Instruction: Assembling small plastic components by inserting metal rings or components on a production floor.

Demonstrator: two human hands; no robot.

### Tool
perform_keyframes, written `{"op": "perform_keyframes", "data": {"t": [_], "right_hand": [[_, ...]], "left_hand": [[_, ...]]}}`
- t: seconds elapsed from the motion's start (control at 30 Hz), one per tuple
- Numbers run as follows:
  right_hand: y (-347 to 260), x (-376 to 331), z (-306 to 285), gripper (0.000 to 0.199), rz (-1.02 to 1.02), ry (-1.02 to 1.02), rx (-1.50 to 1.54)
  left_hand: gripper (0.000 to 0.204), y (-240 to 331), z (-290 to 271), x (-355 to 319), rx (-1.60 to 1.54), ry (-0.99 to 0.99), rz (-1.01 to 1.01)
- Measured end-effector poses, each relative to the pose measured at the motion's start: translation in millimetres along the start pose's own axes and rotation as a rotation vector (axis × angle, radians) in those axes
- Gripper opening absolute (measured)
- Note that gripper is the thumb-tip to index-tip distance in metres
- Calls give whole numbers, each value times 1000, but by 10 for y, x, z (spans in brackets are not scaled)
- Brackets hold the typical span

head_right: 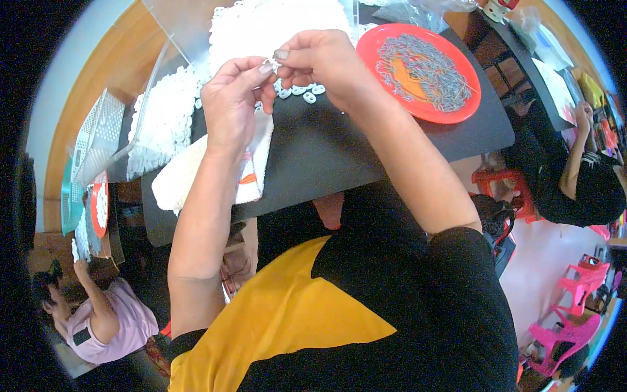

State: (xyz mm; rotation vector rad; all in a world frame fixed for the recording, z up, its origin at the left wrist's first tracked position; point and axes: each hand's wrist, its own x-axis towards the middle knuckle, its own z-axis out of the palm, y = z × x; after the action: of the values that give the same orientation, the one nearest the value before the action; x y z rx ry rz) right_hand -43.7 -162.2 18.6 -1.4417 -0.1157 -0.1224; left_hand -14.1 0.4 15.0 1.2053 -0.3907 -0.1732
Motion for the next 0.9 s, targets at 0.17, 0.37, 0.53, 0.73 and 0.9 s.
{"op": "perform_keyframes", "data": {"t": [0.17,0.37,0.53,0.73,0.9], "right_hand": [[-116,-22,-101,17,-8,-114,-23],[-142,-44,-125,20,-17,-258,-90],[-177,-57,-144,24,-2,-303,-78],[-198,-114,-46,25,30,-320,24],[-171,-98,-50,26,-16,-357,55]], "left_hand": [[23,80,34,-33,-16,-119,81],[27,81,3,-48,136,-183,200],[25,95,11,-53,150,-169,233],[21,123,-5,-69,170,-172,288],[18,145,-28,-87,197,-189,292]]}}
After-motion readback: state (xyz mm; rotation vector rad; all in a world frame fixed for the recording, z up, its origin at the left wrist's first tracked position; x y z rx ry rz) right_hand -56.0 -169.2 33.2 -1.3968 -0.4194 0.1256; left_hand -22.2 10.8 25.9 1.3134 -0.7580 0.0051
